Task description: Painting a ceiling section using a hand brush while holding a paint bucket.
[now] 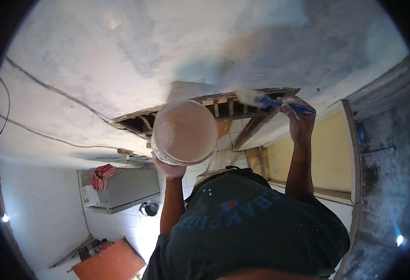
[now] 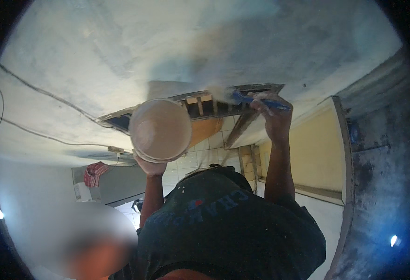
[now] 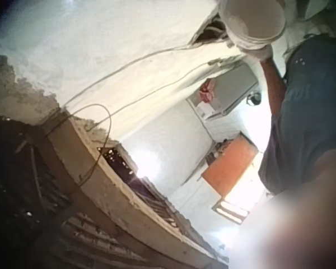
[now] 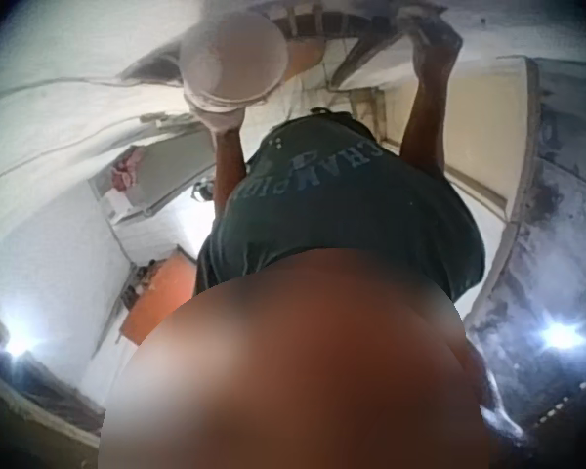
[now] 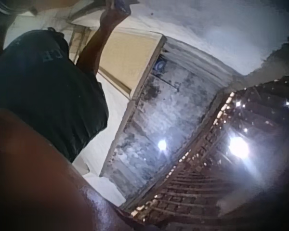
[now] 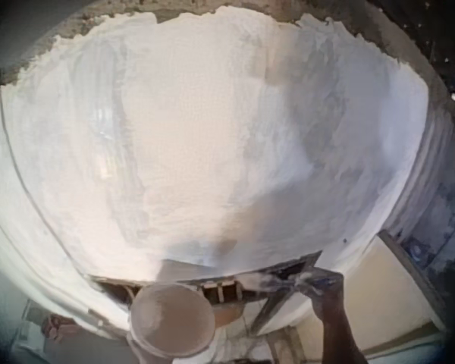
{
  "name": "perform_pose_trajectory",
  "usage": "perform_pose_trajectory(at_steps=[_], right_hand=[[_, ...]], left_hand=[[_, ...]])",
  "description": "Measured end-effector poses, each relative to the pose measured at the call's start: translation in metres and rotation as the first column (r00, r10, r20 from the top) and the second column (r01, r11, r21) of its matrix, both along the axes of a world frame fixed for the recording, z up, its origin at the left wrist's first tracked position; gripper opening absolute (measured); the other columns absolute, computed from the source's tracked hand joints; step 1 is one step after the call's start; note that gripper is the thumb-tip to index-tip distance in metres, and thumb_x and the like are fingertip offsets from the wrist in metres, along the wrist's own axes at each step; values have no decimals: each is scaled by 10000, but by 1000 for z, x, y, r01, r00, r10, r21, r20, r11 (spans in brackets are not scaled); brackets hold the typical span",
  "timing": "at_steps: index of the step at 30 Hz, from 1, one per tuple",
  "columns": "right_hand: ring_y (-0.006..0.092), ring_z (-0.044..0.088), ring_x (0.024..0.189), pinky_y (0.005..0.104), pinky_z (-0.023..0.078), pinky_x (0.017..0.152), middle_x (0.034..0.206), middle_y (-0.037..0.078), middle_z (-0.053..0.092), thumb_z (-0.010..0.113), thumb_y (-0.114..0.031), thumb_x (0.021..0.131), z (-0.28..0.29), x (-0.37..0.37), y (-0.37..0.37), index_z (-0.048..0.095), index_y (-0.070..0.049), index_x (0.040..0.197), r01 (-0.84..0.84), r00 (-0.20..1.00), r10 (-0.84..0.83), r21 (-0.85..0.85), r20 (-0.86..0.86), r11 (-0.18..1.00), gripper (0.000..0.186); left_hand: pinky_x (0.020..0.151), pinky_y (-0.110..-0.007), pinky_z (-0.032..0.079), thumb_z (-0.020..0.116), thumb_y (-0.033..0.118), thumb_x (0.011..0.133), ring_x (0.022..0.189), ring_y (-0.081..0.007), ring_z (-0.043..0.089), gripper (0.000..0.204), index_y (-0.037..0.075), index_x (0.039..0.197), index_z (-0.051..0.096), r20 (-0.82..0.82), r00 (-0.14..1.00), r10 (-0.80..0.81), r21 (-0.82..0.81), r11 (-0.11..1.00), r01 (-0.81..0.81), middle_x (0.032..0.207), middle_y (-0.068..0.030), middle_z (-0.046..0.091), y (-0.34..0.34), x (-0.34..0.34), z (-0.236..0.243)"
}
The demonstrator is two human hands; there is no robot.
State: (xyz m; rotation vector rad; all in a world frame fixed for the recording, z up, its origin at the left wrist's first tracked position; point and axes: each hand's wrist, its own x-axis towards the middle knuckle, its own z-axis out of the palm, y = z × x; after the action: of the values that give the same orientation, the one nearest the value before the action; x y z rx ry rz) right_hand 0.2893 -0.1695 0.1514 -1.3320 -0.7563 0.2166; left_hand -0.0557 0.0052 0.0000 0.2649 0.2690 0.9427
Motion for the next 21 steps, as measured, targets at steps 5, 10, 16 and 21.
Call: perform_pose_trajectory(at_steps=[5, 10, 16, 21], right_hand=[[222, 712, 890, 367, 557, 780, 953, 124, 746, 777, -26, 797, 15, -66, 56, 752, -27, 972, -592, 745, 645, -275, 173, 758, 176], [330, 706, 826, 387, 560, 744, 924, 155, 723, 768, -7, 786, -45, -133, 100, 753, -16, 990, -463, 508, 740, -585, 441, 667, 205], [306, 720, 876, 411, 568, 790, 948, 154, 723, 736, -24, 811, -26, -138, 109, 737, -7, 979, -566, 588, 741, -489, 323, 663, 169], [251, 724, 900, 340, 600, 786, 935, 107, 714, 709, -46, 889, -20, -110, 112, 686, 11, 1007, -574, 798, 499, -179, -337, 799, 133]], left_hand=[[1160, -540, 332, 320, 662, 971, 1405, -353, 395, 768, 126, 1518, 376, -67, 996, 53, 14, 999, -52, 1544, -124, 402, 8, -2, -17], [1138, -525, 357, 384, 668, 954, 1364, -323, 464, 754, 146, 1495, 429, -78, 995, 68, 43, 997, -65, 1486, -103, 499, -5, 4, -7], [1151, -543, 330, 377, 694, 940, 1397, -329, 423, 778, 173, 1517, 405, -67, 995, 70, 10, 998, -69, 1528, -90, 454, -16, -10, -5], [1144, -605, 300, 259, 726, 917, 1447, -362, 348, 835, 193, 1554, 341, 10, 996, 90, -136, 987, -88, 1581, -108, 370, -12, -26, -25]])
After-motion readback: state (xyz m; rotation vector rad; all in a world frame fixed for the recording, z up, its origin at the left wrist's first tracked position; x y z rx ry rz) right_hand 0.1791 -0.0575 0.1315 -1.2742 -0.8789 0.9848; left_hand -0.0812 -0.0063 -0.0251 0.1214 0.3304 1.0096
